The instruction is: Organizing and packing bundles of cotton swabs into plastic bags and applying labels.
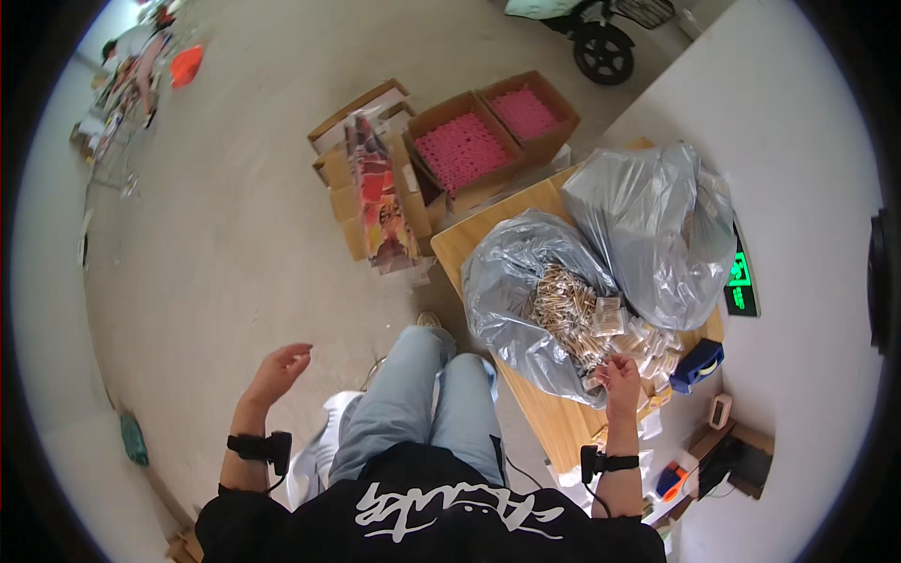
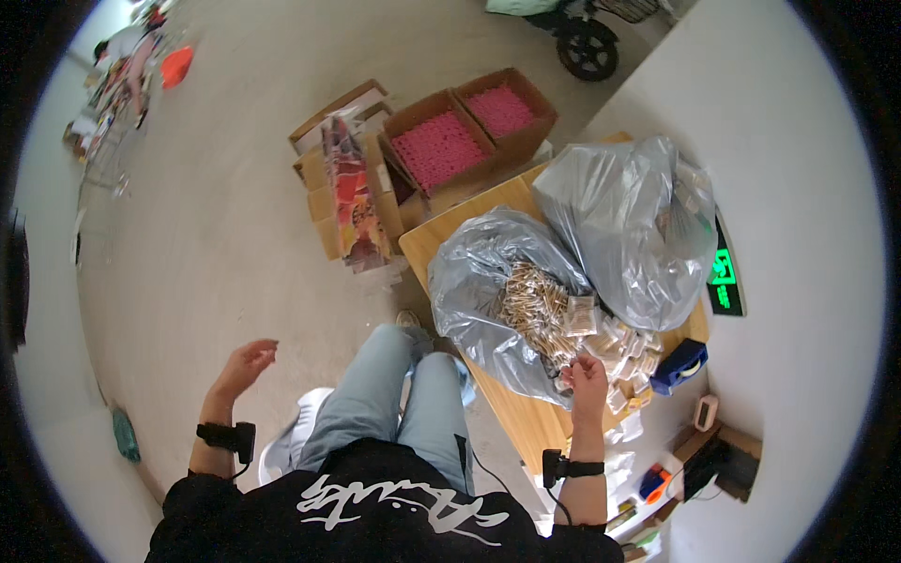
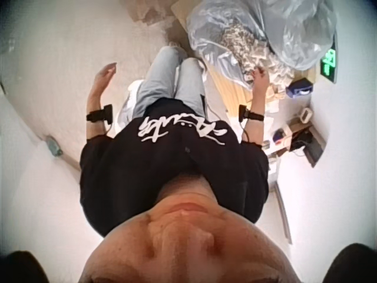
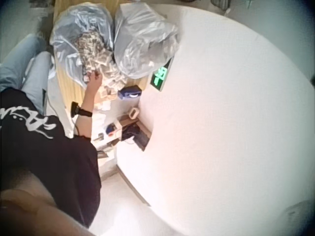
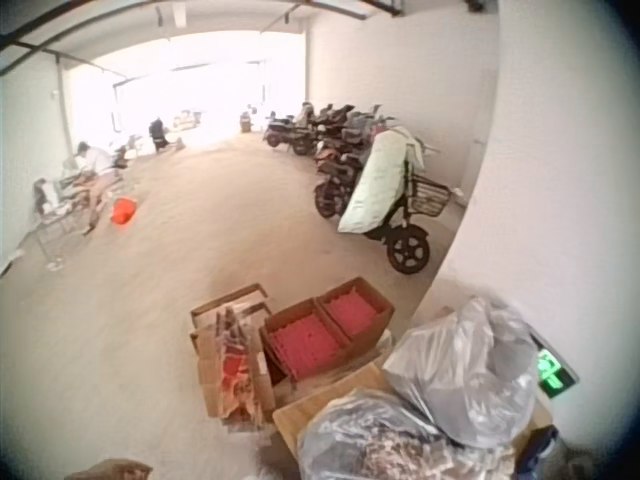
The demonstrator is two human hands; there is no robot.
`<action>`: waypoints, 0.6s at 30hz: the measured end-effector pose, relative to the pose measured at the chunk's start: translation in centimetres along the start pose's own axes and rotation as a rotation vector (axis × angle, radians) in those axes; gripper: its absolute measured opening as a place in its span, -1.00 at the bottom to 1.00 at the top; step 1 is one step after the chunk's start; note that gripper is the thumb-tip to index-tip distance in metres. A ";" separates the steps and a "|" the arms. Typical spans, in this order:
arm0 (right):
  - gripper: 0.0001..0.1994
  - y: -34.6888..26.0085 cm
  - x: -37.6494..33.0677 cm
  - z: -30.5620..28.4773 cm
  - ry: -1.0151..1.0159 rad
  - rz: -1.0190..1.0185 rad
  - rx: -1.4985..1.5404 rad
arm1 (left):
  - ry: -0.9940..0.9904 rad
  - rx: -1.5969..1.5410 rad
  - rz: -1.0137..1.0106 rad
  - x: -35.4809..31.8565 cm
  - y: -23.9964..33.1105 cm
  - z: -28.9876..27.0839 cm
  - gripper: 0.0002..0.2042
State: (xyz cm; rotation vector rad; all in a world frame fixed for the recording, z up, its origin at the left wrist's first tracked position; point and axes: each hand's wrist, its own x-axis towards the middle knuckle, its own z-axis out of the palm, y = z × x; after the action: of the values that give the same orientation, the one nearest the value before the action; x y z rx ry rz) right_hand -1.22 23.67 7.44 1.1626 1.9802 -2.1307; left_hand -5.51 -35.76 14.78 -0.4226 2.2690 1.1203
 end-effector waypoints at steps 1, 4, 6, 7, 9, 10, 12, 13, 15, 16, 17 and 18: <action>-0.83 0.6 -0.1 -0.2 0.018 -0.050 -0.052 | 0.011 0.006 0.091 2.1 1.2 -0.3 -0.74; -0.84 2.4 0.6 1.5 0.051 -0.090 -0.042 | -0.043 -0.085 0.183 7.6 3.7 -0.7 -0.73; -0.83 3.9 1.9 2.0 0.080 -0.105 -0.060 | -0.102 -0.060 0.298 11.3 4.5 0.6 -0.73; -0.83 5.1 2.9 1.7 0.114 -0.179 -0.075 | -0.136 -0.066 0.352 13.3 5.1 1.9 -0.73; -0.83 6.8 3.8 1.6 0.154 -0.306 -0.181 | -0.181 0.176 0.606 15.9 6.2 3.9 -0.73; -0.84 8.0 4.0 1.5 0.183 -0.357 -0.106 | -0.243 0.192 0.679 16.7 6.5 5.1 -0.71; -0.84 9.3 2.3 2.9 0.277 -0.431 -0.044 | -0.299 0.317 0.788 16.1 8.4 7.2 -0.71; -0.83 10.8 1.7 2.2 0.324 -0.445 -0.036 | -0.327 0.439 0.901 15.1 9.3 8.1 -0.71; -0.82 13.1 0.6 2.6 0.444 -0.395 -0.210 | -0.473 0.396 0.962 14.7 8.9 9.8 -0.70; -0.84 14.1 0.3 2.2 0.446 -0.431 -0.196 | -0.597 0.342 0.991 14.8 8.8 11.2 -0.69; -0.85 14.5 -0.2 1.9 0.504 -0.460 -0.273 | -0.612 0.347 1.033 14.5 9.1 12.3 -0.69; -0.86 15.9 0.2 -1.9 0.569 -0.572 -0.379 | -0.665 0.327 1.024 13.5 10.7 14.5 -0.69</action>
State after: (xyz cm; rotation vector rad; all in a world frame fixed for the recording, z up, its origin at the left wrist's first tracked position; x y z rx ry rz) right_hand 7.09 22.21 -6.12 1.3505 3.1142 -1.5467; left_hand -16.47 -18.19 6.08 1.1898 1.9364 1.0355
